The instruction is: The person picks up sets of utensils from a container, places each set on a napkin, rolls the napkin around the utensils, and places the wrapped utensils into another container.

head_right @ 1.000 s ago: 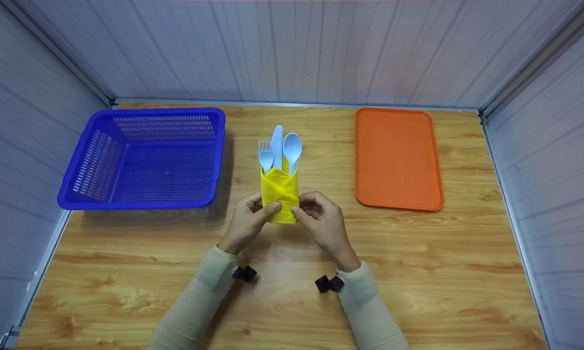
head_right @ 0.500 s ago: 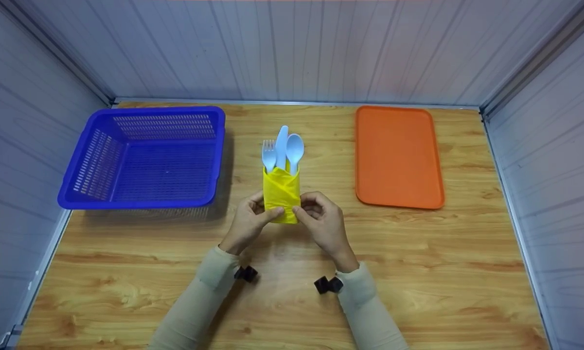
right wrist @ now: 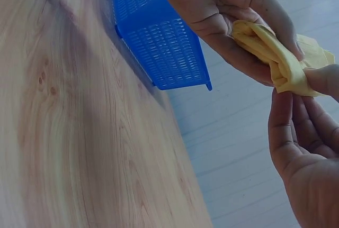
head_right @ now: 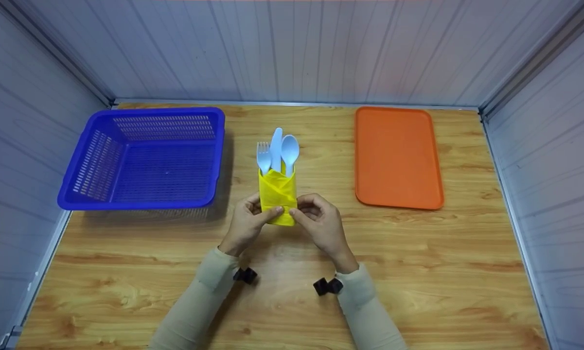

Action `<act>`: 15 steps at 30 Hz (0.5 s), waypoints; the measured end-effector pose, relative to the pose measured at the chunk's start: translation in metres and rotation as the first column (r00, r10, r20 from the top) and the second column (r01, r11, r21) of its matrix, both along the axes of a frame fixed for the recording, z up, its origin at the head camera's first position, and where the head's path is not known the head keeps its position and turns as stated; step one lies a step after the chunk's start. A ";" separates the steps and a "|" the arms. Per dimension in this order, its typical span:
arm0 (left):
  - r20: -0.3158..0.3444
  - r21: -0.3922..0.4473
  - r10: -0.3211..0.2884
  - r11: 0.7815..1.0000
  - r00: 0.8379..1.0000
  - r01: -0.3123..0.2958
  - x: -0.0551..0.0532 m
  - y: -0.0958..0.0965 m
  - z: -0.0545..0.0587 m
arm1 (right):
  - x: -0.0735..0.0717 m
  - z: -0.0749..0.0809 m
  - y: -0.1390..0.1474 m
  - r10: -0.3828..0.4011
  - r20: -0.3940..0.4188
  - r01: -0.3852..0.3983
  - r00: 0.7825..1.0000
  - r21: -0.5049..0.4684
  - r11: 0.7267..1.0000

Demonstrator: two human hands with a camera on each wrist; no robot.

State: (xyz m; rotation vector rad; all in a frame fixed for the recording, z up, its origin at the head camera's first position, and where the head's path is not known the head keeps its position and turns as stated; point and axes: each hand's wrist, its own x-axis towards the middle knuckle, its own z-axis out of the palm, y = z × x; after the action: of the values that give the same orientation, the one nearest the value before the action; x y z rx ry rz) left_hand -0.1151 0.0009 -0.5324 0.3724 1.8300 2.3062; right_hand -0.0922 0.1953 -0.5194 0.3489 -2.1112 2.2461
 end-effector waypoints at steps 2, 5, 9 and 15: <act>-0.007 0.002 0.008 1.000 1.000 -0.008 0.000 -0.001 0.000 | 0.000 0.000 -0.001 0.011 -0.002 -0.011 1.000 -0.006 1.000; 0.000 0.001 0.023 1.000 1.000 -0.023 0.001 -0.002 0.002 | 0.001 0.000 -0.002 0.019 0.006 -0.019 1.000 -0.013 1.000; 0.011 0.002 0.037 0.999 0.999 -0.037 0.002 -0.006 0.008 | 0.001 0.002 -0.005 0.032 0.028 -0.032 0.999 -0.023 0.999; 0.001 -0.017 0.067 0.998 0.998 -0.067 0.001 -0.018 0.025 | -0.001 0.011 -0.010 0.084 -0.008 -0.084 0.996 -0.075 0.994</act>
State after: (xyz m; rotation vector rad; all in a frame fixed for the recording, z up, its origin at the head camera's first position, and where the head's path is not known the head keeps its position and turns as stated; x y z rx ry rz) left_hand -0.1144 -0.0171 -0.5078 0.3117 1.8874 2.3319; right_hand -0.0933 0.1856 -0.5089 0.4476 -2.0398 2.3598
